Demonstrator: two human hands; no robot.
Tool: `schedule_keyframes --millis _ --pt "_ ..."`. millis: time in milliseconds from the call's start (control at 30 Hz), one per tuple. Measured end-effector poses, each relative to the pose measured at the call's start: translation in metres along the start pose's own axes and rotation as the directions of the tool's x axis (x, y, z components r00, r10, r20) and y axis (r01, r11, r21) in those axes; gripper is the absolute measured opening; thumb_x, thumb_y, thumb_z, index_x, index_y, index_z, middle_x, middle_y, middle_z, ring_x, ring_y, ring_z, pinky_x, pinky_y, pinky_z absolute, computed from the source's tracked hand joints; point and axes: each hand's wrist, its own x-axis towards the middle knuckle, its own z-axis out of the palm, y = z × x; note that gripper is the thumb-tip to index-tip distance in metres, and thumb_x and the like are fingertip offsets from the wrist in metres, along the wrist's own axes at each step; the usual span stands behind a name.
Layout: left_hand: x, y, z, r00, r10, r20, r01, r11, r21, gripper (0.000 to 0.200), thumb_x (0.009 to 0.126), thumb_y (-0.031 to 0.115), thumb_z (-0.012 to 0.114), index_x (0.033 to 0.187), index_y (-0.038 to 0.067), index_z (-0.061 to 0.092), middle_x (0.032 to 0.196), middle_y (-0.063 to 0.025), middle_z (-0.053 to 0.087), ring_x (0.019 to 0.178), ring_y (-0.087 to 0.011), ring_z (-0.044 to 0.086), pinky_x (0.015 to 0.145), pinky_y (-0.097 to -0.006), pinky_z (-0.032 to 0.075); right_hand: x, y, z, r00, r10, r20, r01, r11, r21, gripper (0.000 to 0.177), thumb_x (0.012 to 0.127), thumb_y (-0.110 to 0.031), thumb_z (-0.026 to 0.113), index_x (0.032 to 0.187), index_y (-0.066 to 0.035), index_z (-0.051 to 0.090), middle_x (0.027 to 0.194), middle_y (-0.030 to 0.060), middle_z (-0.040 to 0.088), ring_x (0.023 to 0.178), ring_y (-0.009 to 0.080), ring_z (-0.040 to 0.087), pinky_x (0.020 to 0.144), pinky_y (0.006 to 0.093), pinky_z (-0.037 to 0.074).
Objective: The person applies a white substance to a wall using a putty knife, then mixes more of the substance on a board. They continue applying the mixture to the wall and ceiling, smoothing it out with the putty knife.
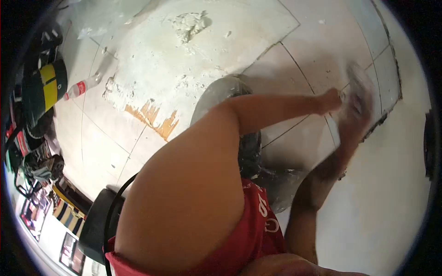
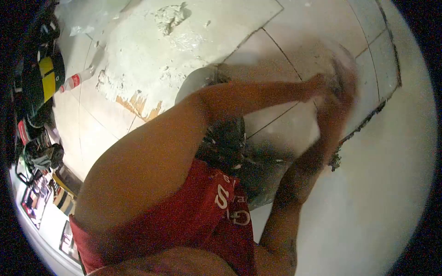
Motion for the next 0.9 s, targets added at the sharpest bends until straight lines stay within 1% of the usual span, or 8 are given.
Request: schedule_keyframes --millis 33,100,200,333,500,700,800,900 --pt "-0.005 0.003 -0.002 1.000 0.005 -0.005 -0.005 1.000 -0.002 0.029 0.086 0.027 0.049 0.105 0.006 0.050 0.099 -0.0089 0.052 0.097 -0.0199 0.049 0.078 -0.0340 0.040 0.021 -0.048 0.037 0.966 -0.234 0.111 0.234 0.972 0.011 0.034 0.081 -0.004 0.049 0.115 0.000 0.047 0.113 0.0161 0.052 0.101 0.0270 0.052 0.084 0.0368 0.043" --pt "-0.005 0.000 -0.007 1.000 0.012 -0.024 -0.013 1.000 -0.011 0.028 0.086 0.027 0.049 0.105 0.006 0.050 0.098 -0.0088 0.052 0.095 -0.0198 0.049 0.077 -0.0341 0.040 0.064 -0.145 0.112 0.692 -0.652 0.310 0.624 0.756 0.199 0.035 0.079 -0.006 0.045 0.112 -0.009 0.055 0.121 0.0146 0.050 0.104 0.0319 0.053 0.089 0.0412 0.042" --pt "-0.010 0.001 -0.014 0.999 0.021 -0.037 -0.022 0.999 -0.025 0.028 0.086 0.027 0.049 0.104 0.006 0.050 0.097 -0.0086 0.052 0.093 -0.0197 0.049 0.075 -0.0343 0.040 0.087 -0.191 0.183 0.586 -0.618 0.524 0.616 0.760 0.207 0.030 0.086 -0.021 0.042 0.113 -0.014 0.054 0.119 0.0150 0.051 0.103 0.0313 0.052 0.091 0.0482 0.036" --pt "-0.012 0.002 -0.022 0.998 0.033 -0.055 -0.035 0.999 -0.041 0.027 0.085 0.026 0.050 0.104 0.006 0.050 0.096 -0.0084 0.052 0.091 -0.0195 0.050 0.073 -0.0345 0.041 0.087 -0.211 0.228 0.627 -0.602 0.495 0.630 0.765 0.134 0.030 0.081 -0.010 0.043 0.108 -0.010 0.056 0.109 0.0191 0.056 0.093 0.0338 0.057 0.086 0.0410 0.042" --pt "-0.010 0.002 -0.028 0.997 0.027 -0.067 -0.030 0.998 -0.058 0.027 0.085 0.026 0.050 0.103 0.006 0.050 0.095 -0.0081 0.052 0.088 -0.0193 0.050 0.070 -0.0348 0.041 0.070 -0.209 0.249 0.560 -0.546 0.624 0.655 0.752 0.070 0.037 0.080 -0.007 0.043 0.113 -0.020 0.054 0.121 0.0120 0.050 0.095 0.0307 0.059 0.094 0.0464 0.037" --pt "-0.017 -0.004 -0.026 0.997 0.030 -0.074 -0.033 0.999 -0.042 0.026 0.084 0.025 0.050 0.102 0.006 0.050 0.093 -0.0078 0.052 0.084 -0.0191 0.050 0.066 -0.0351 0.042 0.054 -0.199 0.223 0.394 -0.614 0.684 0.800 0.595 0.074 0.036 0.081 -0.007 0.042 0.111 -0.020 0.055 0.117 0.0075 0.054 0.099 0.0284 0.057 0.093 0.0524 0.035" --pt "-0.019 -0.006 -0.027 0.997 0.027 -0.078 -0.030 0.999 -0.037 0.026 0.084 0.024 0.051 0.102 0.006 0.050 0.092 -0.0076 0.052 0.082 -0.0190 0.050 0.065 -0.0352 0.042 0.063 -0.209 0.206 0.344 -0.497 0.797 0.779 0.624 0.054 0.034 0.079 -0.004 0.043 0.107 -0.018 0.058 0.116 0.0077 0.054 0.101 0.0275 0.056 0.093 0.0513 0.035" --pt "-0.018 -0.008 -0.030 0.996 0.019 -0.088 -0.022 0.999 -0.032 0.025 0.084 0.024 0.051 0.101 0.006 0.050 0.091 -0.0075 0.052 0.081 -0.0189 0.050 0.063 -0.0354 0.042 0.088 -0.219 0.182 0.309 -0.394 0.866 0.528 0.828 0.188 0.038 0.074 0.002 0.048 0.106 -0.016 0.059 0.118 0.0083 0.054 0.099 0.0292 0.056 0.093 0.0463 0.036"
